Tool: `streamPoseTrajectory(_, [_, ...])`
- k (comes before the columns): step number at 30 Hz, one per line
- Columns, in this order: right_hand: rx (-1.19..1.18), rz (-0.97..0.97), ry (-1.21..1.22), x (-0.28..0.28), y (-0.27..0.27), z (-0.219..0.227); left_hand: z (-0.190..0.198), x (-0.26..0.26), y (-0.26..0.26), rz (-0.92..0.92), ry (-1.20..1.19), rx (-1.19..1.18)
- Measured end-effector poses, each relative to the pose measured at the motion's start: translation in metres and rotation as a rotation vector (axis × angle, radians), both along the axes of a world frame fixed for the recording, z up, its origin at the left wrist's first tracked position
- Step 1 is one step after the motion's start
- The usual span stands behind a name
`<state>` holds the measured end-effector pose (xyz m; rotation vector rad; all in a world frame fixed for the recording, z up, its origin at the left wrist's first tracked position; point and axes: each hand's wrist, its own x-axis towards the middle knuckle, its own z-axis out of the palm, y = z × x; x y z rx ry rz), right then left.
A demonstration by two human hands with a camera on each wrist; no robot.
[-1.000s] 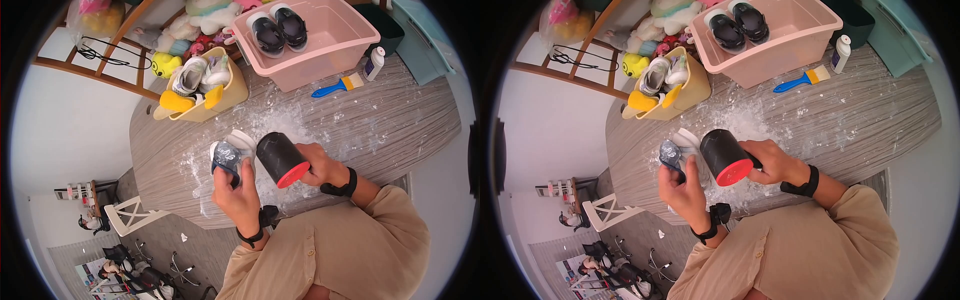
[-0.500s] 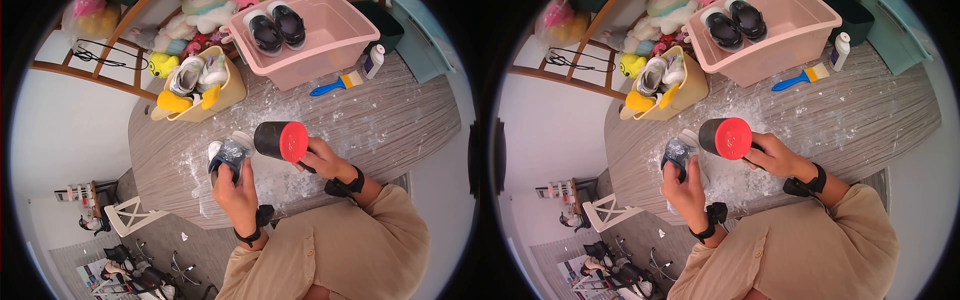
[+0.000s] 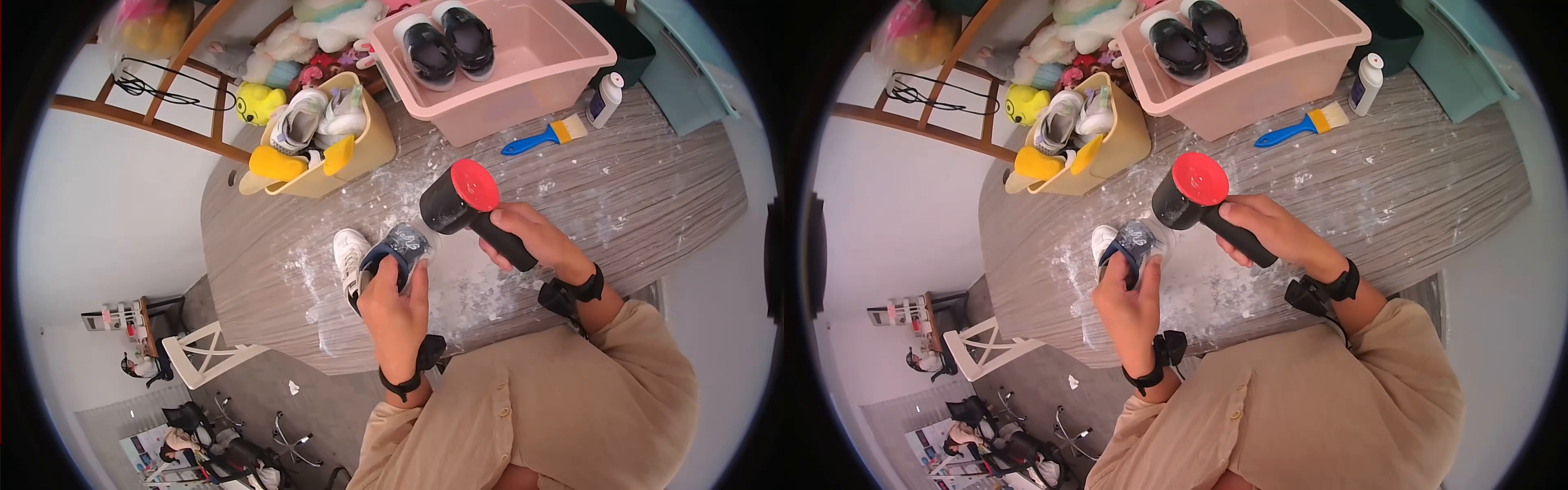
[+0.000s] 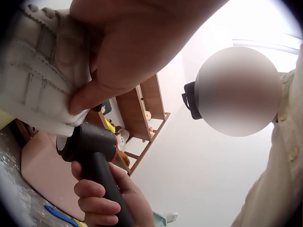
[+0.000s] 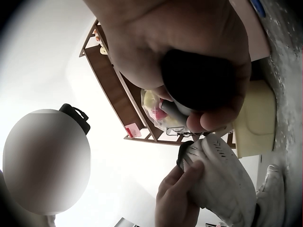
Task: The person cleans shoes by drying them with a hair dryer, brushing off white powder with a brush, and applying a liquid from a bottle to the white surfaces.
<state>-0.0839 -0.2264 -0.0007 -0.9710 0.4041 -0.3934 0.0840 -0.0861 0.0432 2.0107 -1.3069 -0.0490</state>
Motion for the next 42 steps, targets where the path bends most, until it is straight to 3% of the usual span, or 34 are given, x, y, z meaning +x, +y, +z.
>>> streamPoseTrajectory(10, [0.083, 0.036, 0.037, 0.004, -0.001, 0.013, 0.01, 0.008, 0.002, -0.09, -0.1, -0.057])
streamPoseTrajectory(16, [-0.125, -0.043, 0.044, 0.001, 0.006, 0.019, 0.013, 0.005, -0.006, -0.083, -0.096, -0.095])
streamPoseTrajectory(26, [-0.166, -0.071, 0.025, -0.005, 0.009, 0.02, 0.016, 0.005, -0.013, -0.146, -0.219, -0.081])
streamPoseTrajectory(34, [-0.182, -0.057, 0.019, -0.006, 0.013, 0.019, 0.014, 0.001, -0.017, 0.003, -0.143, -0.129])
streamPoseTrajectory(42, [-0.538, -0.083, 0.079, -0.006, 0.02, 0.015, 0.021, -0.004, -0.017, 0.14, -0.004, -0.105])
